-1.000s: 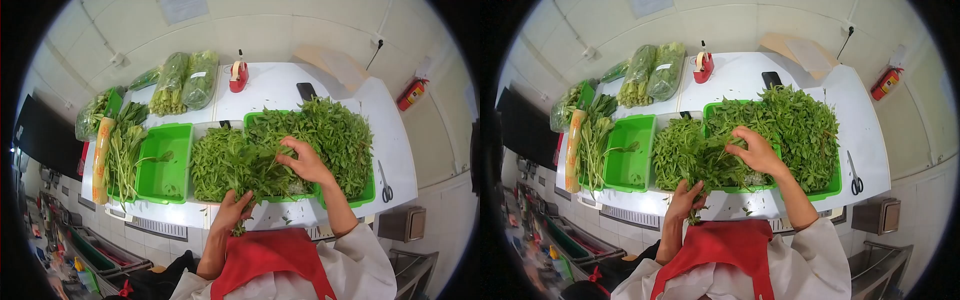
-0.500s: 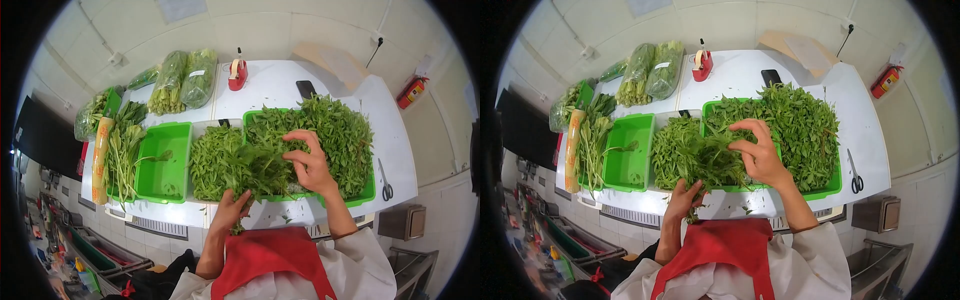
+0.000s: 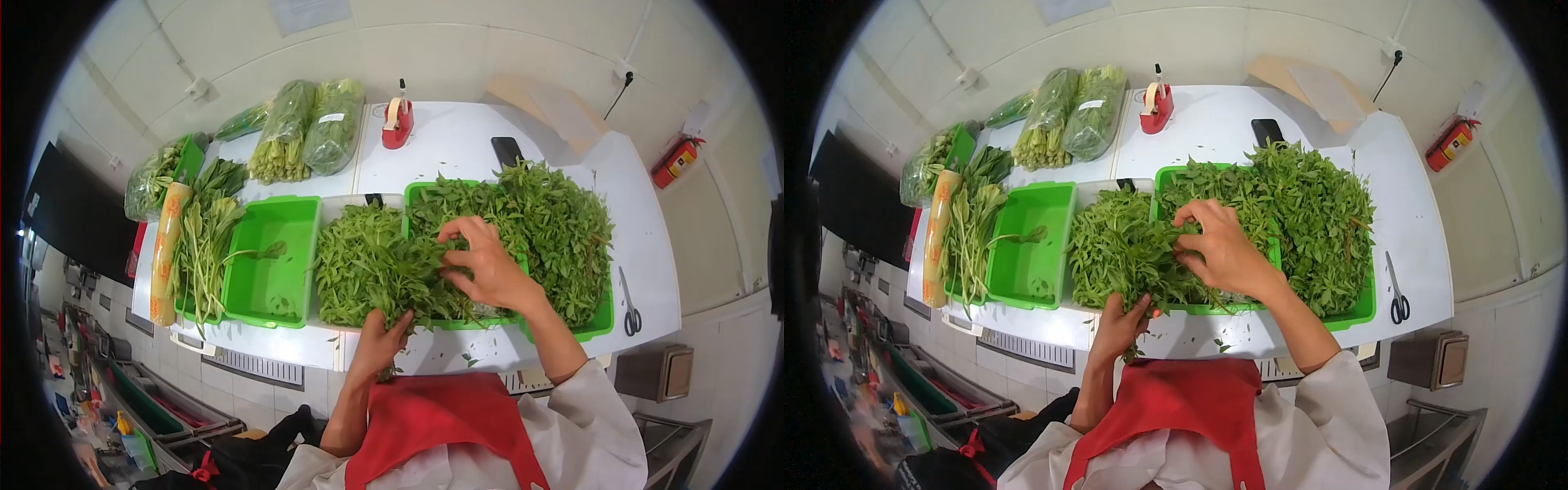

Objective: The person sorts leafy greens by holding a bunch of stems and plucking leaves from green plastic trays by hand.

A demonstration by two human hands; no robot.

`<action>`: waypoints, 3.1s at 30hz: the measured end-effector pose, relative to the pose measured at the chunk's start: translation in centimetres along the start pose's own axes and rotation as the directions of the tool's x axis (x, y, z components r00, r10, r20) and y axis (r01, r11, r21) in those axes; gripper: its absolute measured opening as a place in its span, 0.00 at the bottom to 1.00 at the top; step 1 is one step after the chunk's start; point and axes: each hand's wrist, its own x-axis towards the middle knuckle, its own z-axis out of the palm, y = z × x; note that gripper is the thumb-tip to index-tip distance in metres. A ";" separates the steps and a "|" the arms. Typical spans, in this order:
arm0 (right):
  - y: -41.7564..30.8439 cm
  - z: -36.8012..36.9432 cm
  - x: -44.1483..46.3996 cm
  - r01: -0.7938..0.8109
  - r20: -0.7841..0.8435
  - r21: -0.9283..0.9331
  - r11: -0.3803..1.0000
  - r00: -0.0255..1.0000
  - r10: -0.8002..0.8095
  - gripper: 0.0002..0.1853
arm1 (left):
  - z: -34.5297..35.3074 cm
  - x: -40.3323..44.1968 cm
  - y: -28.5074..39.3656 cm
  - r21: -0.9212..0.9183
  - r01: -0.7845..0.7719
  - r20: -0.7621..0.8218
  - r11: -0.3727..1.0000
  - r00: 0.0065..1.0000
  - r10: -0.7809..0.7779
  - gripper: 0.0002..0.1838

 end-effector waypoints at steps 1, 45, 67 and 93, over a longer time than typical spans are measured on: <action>-0.1 -0.2 0.0 0.003 0.025 0.012 1.000 1.000 -0.003 0.07 | 0.2 0.0 0.1 -0.033 0.018 -0.046 0.999 0.999 -0.019 0.06; -1.9 7.3 10.2 -0.008 -0.323 0.258 0.966 0.942 0.094 0.06 | -7.5 -7.7 1.8 -0.318 -0.326 -0.311 0.890 0.923 0.227 0.11; -3.1 4.3 3.2 -0.152 -0.030 0.681 0.716 0.972 0.235 0.10 | -3.6 -3.9 3.1 -0.230 -0.196 -0.110 0.953 0.978 0.175 0.09; 2.4 2.3 -6.6 -0.356 -0.282 0.609 0.709 0.738 0.613 0.09 | 0.7 0.9 0.8 -0.384 0.085 0.269 0.919 0.963 0.023 0.11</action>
